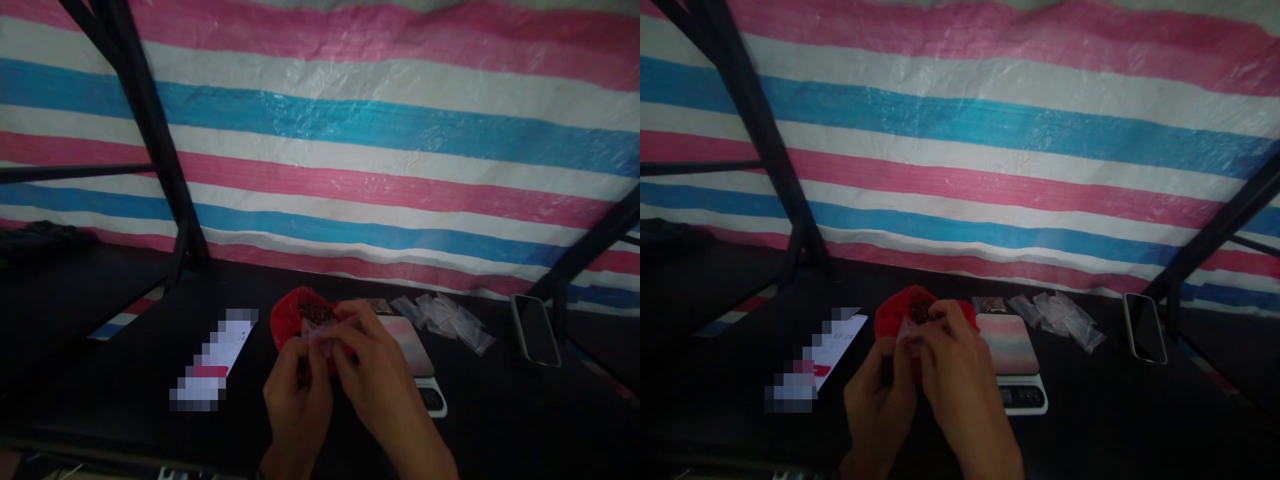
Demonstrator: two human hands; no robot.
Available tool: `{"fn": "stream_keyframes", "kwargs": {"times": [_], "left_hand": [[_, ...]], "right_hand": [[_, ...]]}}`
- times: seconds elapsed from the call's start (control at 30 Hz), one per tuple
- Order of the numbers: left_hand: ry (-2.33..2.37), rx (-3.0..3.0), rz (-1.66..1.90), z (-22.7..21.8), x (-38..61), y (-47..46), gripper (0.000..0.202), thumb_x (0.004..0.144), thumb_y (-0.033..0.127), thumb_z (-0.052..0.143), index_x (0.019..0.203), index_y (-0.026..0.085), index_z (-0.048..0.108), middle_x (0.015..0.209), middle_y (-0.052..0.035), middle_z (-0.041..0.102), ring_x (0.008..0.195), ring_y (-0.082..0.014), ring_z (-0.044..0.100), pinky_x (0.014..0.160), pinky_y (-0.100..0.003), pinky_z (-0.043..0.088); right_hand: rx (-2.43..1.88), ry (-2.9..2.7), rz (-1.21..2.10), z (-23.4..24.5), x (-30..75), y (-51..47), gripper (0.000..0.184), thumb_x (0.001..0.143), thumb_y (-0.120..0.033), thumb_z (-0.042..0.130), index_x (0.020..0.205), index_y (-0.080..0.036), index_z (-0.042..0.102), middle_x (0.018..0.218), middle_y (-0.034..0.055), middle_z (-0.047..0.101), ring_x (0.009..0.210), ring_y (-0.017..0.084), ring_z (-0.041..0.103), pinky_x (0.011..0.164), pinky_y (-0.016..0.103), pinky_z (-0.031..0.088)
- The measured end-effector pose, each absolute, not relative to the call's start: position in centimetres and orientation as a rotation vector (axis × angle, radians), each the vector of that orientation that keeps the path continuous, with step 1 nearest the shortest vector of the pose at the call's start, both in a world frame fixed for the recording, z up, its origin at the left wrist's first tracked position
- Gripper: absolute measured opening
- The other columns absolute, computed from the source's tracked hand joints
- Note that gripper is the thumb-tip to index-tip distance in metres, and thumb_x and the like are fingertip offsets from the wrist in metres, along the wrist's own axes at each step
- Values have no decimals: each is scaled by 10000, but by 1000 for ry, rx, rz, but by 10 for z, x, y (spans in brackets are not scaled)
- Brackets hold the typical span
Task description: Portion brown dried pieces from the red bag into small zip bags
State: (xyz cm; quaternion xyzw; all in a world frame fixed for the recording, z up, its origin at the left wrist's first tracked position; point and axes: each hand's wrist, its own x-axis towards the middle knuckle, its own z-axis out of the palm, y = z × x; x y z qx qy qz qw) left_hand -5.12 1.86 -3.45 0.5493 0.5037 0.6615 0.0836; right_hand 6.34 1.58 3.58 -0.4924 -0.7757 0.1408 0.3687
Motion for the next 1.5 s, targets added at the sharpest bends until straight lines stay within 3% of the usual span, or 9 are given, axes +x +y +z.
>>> {"fn": "stream_keyframes", "kwargs": {"times": [0.17, 0.27, 0.37, 0.43, 0.63, 0.97, 1.13, 1.4, 1.5], "left_hand": [[1358, 1899, 2014, -29, -61, 15, 237, 972, 139, 579, 761, 243, 559, 654, 41, 570, 577, -136, 554, 571, -261, 447], [1326, 2161, 2043, -23, -71, 6, 160, 900, 96, 576, 960, 238, 619, 900, -37, 649, 845, -212, 635, 727, -334, 516], [1404, 2370, 1723, -24, -77, 0, 595, 851, 104, 590, 1432, 210, 513, 1444, -152, 578, 1366, -321, 525, 1062, -479, 497], [1336, 2467, 1495, -29, -79, 3, 754, 860, 106, 592, 1571, 208, 361, 1570, -158, 517, 1493, -325, 432, 1180, -515, 419], [1257, 2388, 1352, -53, -79, 17, 537, 980, 155, 612, 1472, 253, 420, 1251, -83, 752, 1138, -256, 710, 1010, -445, 551], [1301, 2266, 1277, -70, -86, 18, 517, 1013, 228, 580, 1515, 239, 457, 1375, -136, 720, 1262, -295, 694, 1061, -506, 570], [1346, 2084, 1234, -73, -95, 22, 394, 1018, 335, 575, 1405, 261, 581, 1359, -107, 747, 1243, -294, 720, 1085, -521, 567], [1672, 1619, 1150, -56, -110, 23, 434, 1021, 518, 470, 1291, 228, 645, 1277, -137, 736, 1146, -323, 740, 994, -521, 598], [1689, 1632, 1116, -58, -109, 25, 441, 1011, 498, 442, 1289, 218, 640, 1346, -151, 685, 1166, -333, 722, 991, -528, 590]], "right_hand": [[-1376, -2107, 478, 40, 57, 13, 430, 955, -24, 504, 1202, -253, 770, 1297, 106, 694, 1098, 276, 706, 931, 417, 546], [-1335, -2082, 546, 39, 63, 15, 519, 946, 1, 488, 1333, -263, 711, 1192, 88, 711, 1024, 237, 699, 875, 352, 537], [-1220, -2058, 684, 39, 72, 14, 460, 941, 10, 492, 1213, -249, 758, 1152, 62, 725, 1035, 199, 684, 921, 303, 518], [-1162, -2061, 797, 40, 78, 13, 452, 921, 30, 487, 1113, -256, 781, 1138, 37, 737, 1067, 179, 679, 960, 284, 501], [-1263, -2077, 845, 44, 87, 11, 421, 884, 28, 478, 948, -251, 787, 1064, 21, 750, 974, 173, 688, 864, 287, 504], [-1306, -2101, 948, 41, 79, 12, 357, 884, -26, 521, 912, -271, 780, 957, -12, 794, 883, 177, 724, 805, 265, 531], [-1335, -2059, 898, 36, 84, 22, 392, 950, -128, 522, 1126, -318, 818, 1102, 10, 817, 1007, 205, 755, 905, 305, 561], [-1660, -1968, 521, -3, 77, 71, 302, 946, -120, 560, 1130, -186, 791, 1209, 112, 789, 1140, 272, 726, 1036, 398, 511], [-1764, -1989, 510, -19, 68, 82, 187, 963, -210, 645, 1088, -193, 783, 1142, 107, 797, 1096, 283, 729, 968, 384, 516]]}}
